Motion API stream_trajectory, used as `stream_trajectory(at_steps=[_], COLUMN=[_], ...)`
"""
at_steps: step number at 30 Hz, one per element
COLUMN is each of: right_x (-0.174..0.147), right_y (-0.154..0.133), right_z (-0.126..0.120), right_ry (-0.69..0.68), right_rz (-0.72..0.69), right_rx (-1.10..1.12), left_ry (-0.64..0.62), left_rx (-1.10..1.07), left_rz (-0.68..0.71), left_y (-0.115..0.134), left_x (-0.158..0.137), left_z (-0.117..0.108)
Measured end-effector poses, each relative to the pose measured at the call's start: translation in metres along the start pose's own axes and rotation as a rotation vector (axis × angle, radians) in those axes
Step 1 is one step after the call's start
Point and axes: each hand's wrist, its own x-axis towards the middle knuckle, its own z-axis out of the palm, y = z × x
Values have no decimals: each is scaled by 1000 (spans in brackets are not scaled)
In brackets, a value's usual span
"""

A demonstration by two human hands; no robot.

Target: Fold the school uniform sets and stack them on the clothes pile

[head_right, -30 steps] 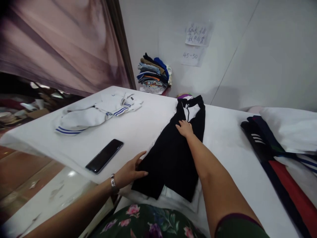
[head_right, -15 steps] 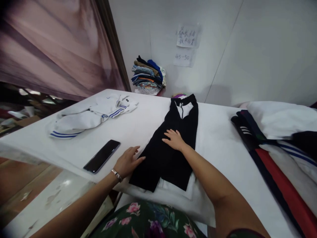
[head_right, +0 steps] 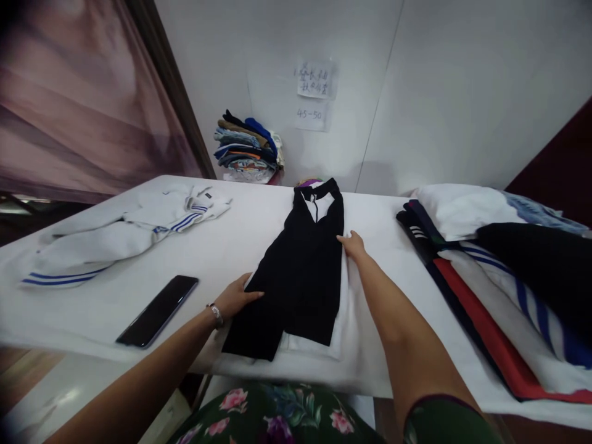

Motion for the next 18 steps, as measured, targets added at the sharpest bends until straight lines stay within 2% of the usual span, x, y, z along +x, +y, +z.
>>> stream_trajectory(at_steps=[4, 7, 10, 13, 16, 18], right_x=[-1, -15, -52, -105, -145, -147], right_y=[-15, -23, -31, -37, -36, -29], right_z=[0, -1, 5, 14, 13, 4], right_ry=[-145, -252, -369, -522, -688, -791], right_rz=[165, 269, 333, 370, 415, 438], right_rx=[240, 415, 588, 724, 784, 810], left_ry=[-47, -76, -38, 5, -43, -67], left_rx=[30, 128, 374, 603, 678, 695], left_rz=[55, 90, 19, -66, -85, -95], left_y=[3, 5, 1, -10, -25, -34], left_x=[6, 17, 32, 45, 48, 47], left_z=[-11, -45, -92, -132, -153, -158])
